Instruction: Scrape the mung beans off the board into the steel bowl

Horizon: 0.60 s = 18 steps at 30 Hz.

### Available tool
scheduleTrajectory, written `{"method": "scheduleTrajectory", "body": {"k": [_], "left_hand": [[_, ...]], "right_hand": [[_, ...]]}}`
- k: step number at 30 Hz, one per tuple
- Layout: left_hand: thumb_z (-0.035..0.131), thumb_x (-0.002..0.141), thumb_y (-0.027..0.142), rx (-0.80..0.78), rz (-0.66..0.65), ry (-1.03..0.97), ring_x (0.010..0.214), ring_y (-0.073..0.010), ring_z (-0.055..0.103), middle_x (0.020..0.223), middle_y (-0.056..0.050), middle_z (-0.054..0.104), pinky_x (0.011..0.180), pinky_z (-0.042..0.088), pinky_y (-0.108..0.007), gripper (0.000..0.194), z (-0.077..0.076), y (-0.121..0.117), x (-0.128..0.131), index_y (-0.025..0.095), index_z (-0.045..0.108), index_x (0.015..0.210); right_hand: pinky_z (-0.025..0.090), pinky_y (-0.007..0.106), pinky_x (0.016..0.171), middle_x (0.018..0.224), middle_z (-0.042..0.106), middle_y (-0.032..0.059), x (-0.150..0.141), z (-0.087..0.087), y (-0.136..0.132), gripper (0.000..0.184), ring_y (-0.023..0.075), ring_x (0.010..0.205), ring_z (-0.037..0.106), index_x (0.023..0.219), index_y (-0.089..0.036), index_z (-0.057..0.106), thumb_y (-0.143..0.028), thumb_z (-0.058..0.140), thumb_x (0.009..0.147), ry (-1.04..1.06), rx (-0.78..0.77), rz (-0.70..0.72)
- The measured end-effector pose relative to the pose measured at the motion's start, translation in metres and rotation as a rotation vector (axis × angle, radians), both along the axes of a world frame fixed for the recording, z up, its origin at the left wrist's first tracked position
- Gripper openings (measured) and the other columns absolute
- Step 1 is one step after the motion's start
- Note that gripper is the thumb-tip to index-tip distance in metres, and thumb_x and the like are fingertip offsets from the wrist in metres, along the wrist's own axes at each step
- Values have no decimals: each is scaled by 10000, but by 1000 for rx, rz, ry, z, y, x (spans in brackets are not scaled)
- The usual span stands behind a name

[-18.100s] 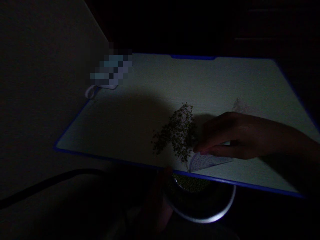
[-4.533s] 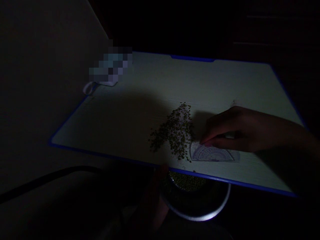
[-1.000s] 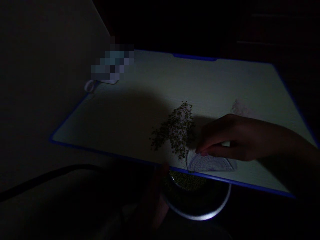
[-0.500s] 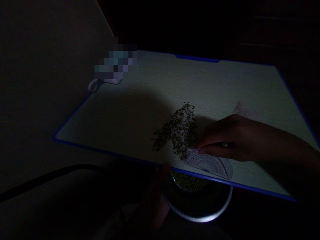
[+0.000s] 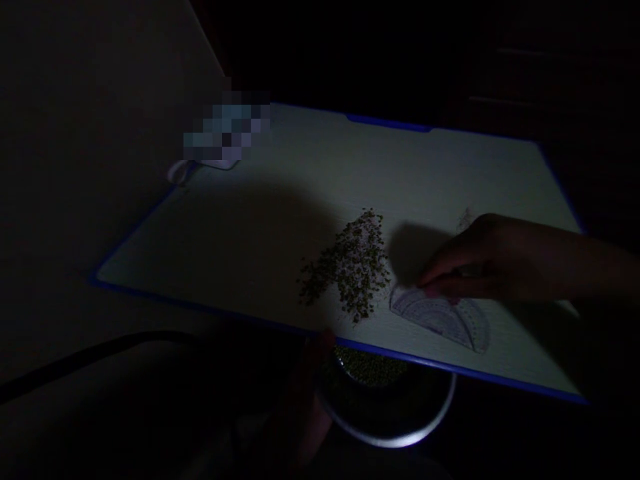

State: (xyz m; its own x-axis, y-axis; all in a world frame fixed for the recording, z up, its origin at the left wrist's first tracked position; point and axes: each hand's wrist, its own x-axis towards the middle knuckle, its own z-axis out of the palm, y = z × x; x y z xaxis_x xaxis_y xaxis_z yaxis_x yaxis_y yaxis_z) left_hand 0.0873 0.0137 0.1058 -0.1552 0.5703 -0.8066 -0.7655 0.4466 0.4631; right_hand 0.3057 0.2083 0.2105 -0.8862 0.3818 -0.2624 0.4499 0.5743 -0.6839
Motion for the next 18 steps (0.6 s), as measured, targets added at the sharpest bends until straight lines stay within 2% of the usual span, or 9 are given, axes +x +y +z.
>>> {"method": "scheduleTrajectory", "body": {"k": [2, 5, 8, 12, 15, 18], "left_hand": [[901, 735, 452, 66, -3, -65, 1384, -359, 650, 852, -30, 871, 1295, 313, -494, 151, -7, -2, 0, 325, 820, 716], [848, 797, 471, 125, -21, -118, 1413, -360, 625, 1039, -52, 883, 1238, 415, -499, 161, -10, -4, 1, 310, 844, 798], [891, 749, 390, 95, -4, -73, 1451, -356, 589, 1051, -33, 883, 1243, 404, -491, 104, -2, -2, 2, 314, 822, 755], [971, 625, 408, 92, 6, -31, 1464, -379, 573, 1047, -30, 885, 1265, 375, -492, 201, 8, 1, 2, 309, 813, 699], [963, 670, 427, 108, 6, -82, 1455, -351, 587, 1111, -8, 879, 1273, 368, -471, 180, 3, 0, 2, 317, 826, 711], [933, 739, 436, 151, 15, -150, 1445, -311, 601, 1119, 15, 878, 1266, 384, -453, 165, -4, -2, 0, 341, 862, 852]], "right_hand": [[559, 252, 649, 927, 863, 20, -9, -4, -4, 288, 155, 705, 790, 1080, -236, 848, -435, 650, 1016, 11, -15, 28], [539, 243, 616, 783, 825, -5, -16, -7, -4, 270, 141, 648, 759, 1046, -221, 841, -406, 649, 1006, 16, -31, -32], [521, 243, 595, 702, 780, -18, -9, -8, 5, 253, 140, 618, 729, 1017, -213, 831, -401, 663, 985, -16, -29, -106], [515, 237, 566, 707, 774, -17, 14, -10, 24, 251, 142, 612, 711, 1010, -220, 815, -432, 688, 963, -86, -60, -162], [534, 245, 562, 724, 779, -4, 30, -7, 35, 286, 156, 623, 722, 987, -226, 810, -488, 698, 955, -126, -85, -216], [542, 252, 571, 760, 795, 11, 38, 6, 36, 256, 164, 639, 734, 992, -228, 814, -453, 698, 958, -147, -64, -233]]}}
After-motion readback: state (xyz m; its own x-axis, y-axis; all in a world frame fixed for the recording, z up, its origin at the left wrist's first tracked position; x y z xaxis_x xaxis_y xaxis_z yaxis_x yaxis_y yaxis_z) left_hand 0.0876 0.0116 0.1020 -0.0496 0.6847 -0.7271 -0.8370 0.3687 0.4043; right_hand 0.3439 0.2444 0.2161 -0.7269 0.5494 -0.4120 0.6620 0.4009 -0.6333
